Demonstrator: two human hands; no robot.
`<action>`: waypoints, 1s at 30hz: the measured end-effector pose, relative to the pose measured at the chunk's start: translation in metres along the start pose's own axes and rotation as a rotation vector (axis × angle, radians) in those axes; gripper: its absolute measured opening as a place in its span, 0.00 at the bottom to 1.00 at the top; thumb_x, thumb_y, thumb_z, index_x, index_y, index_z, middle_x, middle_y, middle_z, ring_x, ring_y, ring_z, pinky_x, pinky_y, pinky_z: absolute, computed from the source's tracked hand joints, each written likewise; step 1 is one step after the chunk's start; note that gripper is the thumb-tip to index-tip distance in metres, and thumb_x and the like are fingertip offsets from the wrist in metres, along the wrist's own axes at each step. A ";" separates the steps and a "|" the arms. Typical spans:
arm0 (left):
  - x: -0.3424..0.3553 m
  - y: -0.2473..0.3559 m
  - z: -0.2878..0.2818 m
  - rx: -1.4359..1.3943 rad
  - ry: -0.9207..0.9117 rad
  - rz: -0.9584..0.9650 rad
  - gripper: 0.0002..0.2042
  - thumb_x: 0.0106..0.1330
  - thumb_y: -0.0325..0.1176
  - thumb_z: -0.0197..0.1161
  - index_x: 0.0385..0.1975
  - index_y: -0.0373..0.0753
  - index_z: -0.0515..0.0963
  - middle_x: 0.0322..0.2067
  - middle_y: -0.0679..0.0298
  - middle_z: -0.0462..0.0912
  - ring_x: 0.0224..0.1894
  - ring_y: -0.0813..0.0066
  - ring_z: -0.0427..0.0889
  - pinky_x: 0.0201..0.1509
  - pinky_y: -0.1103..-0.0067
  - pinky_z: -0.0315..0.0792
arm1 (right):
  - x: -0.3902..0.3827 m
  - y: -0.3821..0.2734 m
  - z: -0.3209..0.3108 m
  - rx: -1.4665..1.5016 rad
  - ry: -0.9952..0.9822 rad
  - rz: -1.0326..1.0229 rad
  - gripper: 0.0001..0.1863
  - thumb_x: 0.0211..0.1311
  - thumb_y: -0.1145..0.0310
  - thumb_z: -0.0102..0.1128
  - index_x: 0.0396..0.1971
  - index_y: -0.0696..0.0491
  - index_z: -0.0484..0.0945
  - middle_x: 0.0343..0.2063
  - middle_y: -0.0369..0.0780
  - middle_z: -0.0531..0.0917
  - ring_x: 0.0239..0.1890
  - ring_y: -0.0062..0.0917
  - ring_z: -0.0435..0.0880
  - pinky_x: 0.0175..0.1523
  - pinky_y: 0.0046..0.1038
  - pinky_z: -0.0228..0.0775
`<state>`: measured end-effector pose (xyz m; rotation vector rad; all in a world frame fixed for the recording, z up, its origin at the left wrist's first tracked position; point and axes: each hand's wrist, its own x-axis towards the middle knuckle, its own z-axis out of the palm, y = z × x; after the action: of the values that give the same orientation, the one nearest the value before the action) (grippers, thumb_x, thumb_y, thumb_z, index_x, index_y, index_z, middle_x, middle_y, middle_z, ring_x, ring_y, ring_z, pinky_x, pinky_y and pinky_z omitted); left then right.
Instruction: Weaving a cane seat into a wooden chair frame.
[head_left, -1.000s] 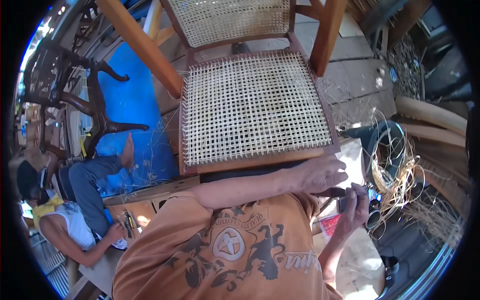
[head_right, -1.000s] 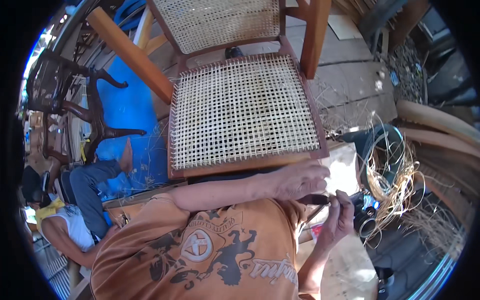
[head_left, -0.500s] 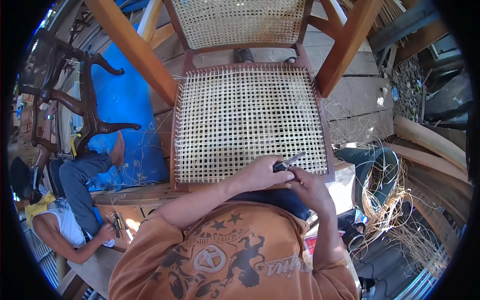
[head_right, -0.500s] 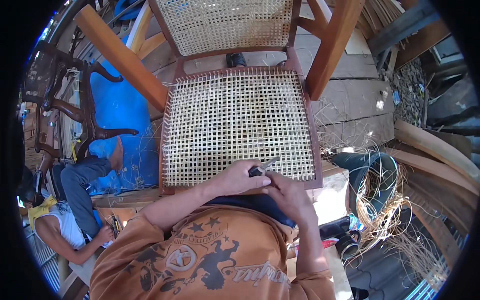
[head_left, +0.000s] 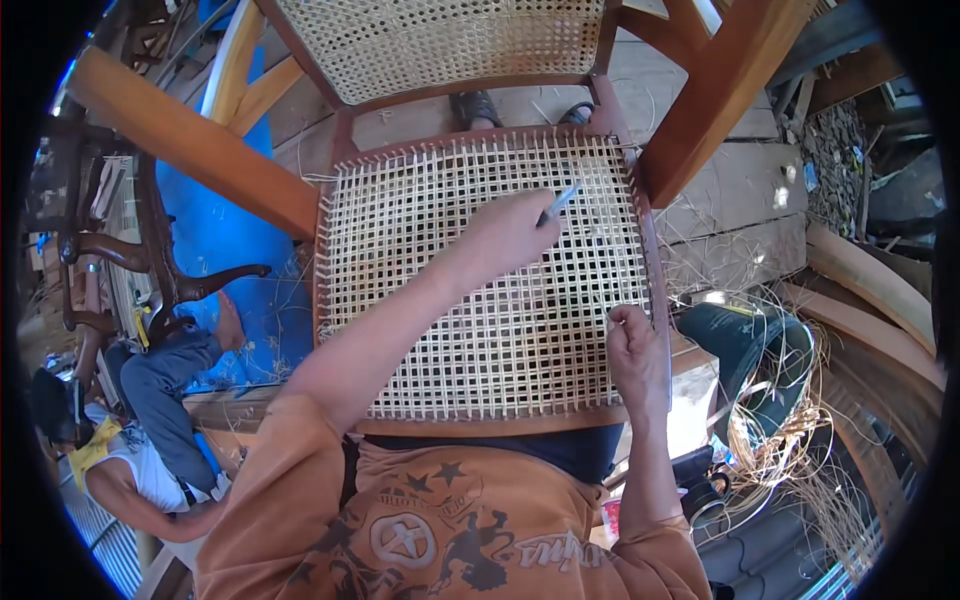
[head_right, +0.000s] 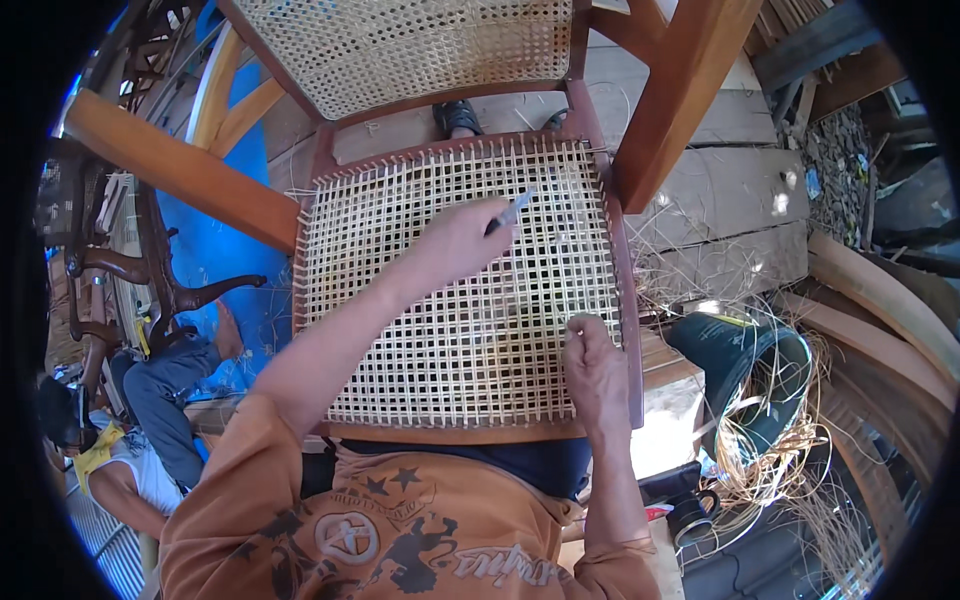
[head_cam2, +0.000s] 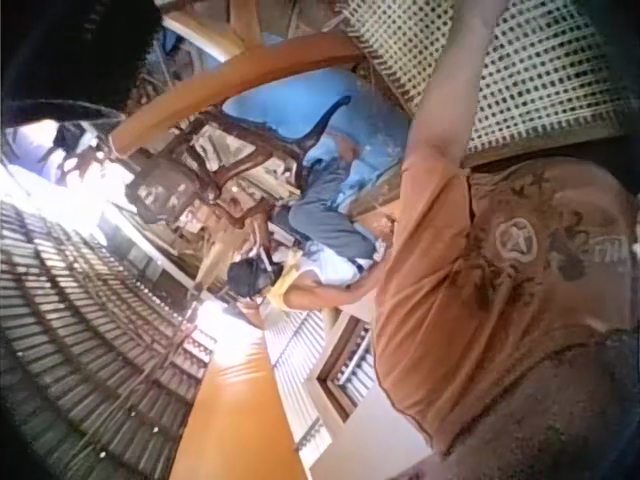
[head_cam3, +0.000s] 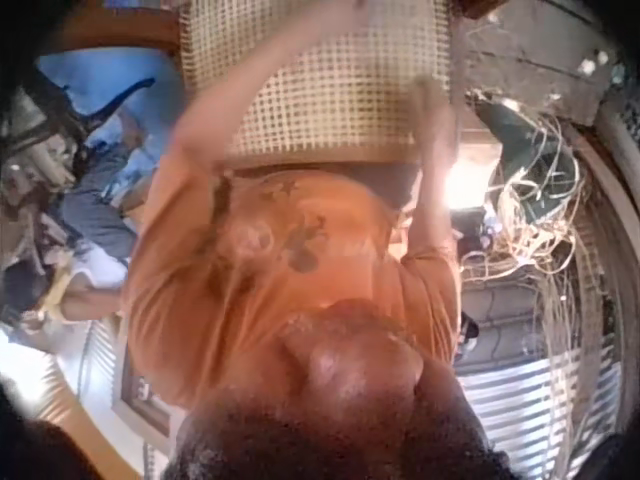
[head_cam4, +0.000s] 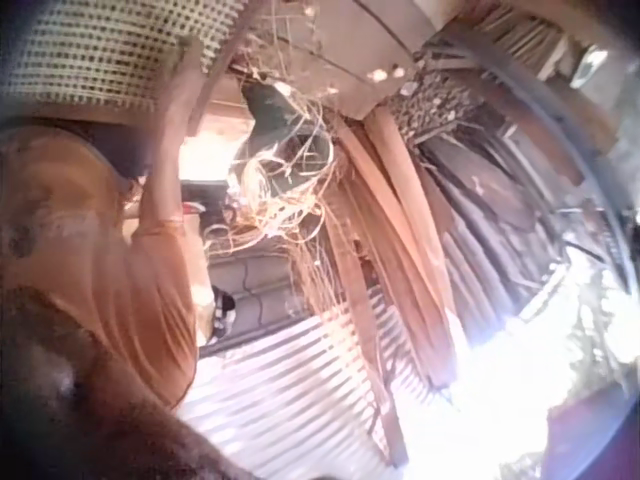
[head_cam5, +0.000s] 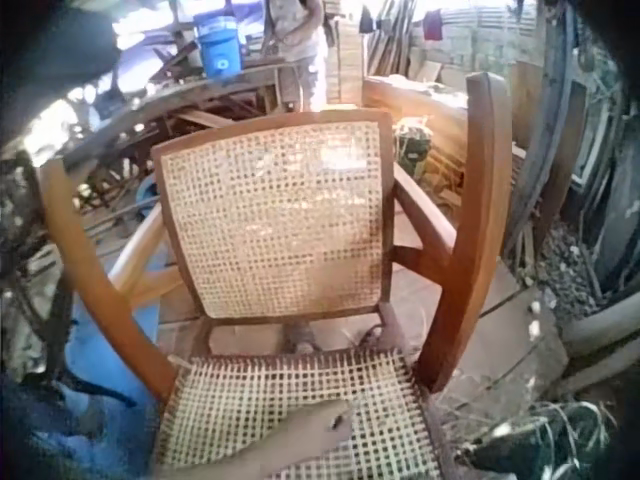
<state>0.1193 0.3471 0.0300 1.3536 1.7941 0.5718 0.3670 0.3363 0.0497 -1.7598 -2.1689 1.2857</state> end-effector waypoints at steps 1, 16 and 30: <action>0.019 0.000 0.001 0.073 0.057 -0.005 0.12 0.64 0.39 0.57 0.33 0.35 0.75 0.26 0.53 0.80 0.29 0.56 0.80 0.37 0.64 0.73 | 0.003 0.002 0.003 -0.008 -0.032 0.071 0.10 0.68 0.65 0.50 0.43 0.51 0.76 0.25 0.52 0.82 0.29 0.48 0.83 0.34 0.43 0.73; 0.162 -0.009 0.030 0.624 0.034 0.085 0.14 0.61 0.35 0.54 0.39 0.35 0.81 0.36 0.49 0.85 0.41 0.52 0.85 0.47 0.62 0.77 | 0.005 0.010 0.018 0.123 0.082 0.033 0.08 0.68 0.66 0.54 0.40 0.54 0.77 0.25 0.48 0.82 0.26 0.40 0.82 0.32 0.37 0.72; 0.161 0.003 0.028 0.600 0.027 0.038 0.14 0.58 0.29 0.53 0.39 0.34 0.83 0.39 0.50 0.85 0.43 0.55 0.85 0.48 0.64 0.78 | 0.008 0.009 0.018 0.144 0.099 0.031 0.07 0.68 0.67 0.55 0.40 0.53 0.77 0.24 0.47 0.82 0.25 0.40 0.83 0.31 0.36 0.73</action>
<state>0.1261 0.4964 -0.0364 1.7782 2.0551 0.0583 0.3620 0.3329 0.0291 -1.7677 -1.9521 1.2965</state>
